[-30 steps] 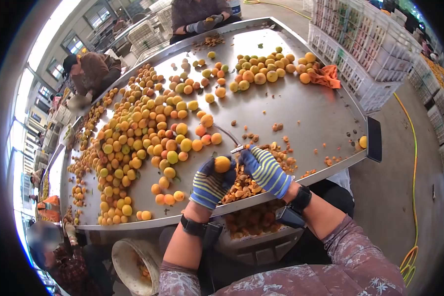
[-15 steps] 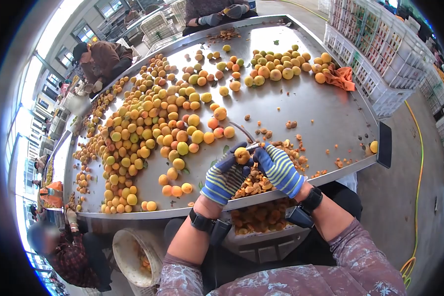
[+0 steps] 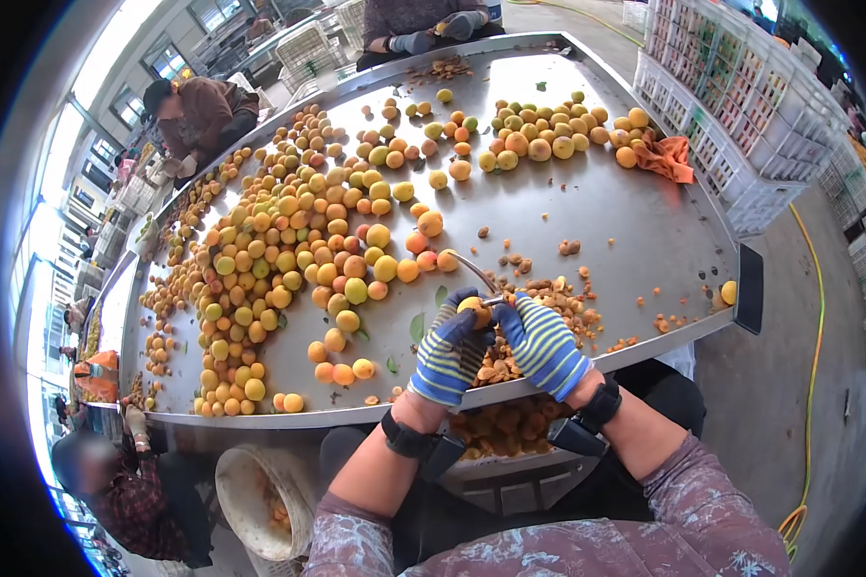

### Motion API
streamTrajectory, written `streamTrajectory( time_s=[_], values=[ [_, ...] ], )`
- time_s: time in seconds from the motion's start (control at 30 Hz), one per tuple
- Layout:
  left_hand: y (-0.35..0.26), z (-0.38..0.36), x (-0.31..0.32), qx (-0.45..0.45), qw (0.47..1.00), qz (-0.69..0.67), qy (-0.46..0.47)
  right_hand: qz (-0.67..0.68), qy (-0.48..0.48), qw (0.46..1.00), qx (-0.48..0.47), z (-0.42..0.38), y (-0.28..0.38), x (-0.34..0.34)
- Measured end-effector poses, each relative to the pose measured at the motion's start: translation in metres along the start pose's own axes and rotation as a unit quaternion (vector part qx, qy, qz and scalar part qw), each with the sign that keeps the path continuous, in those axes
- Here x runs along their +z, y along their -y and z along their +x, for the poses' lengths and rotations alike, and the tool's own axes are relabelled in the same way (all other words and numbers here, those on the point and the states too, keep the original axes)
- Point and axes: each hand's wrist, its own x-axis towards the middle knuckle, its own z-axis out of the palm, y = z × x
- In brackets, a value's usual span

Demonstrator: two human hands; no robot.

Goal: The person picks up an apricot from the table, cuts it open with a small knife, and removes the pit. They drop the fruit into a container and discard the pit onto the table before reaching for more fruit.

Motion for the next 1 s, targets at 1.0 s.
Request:
streamTrajectory(
  time_s=[1.0],
  values=[
    [0.002, 0.017, -0.033, -0.087, 0.988, 0.127, -0.002, 0.777, 0.280, 0.451, 0.337, -0.013, -0.002, -0.001]
  ],
)
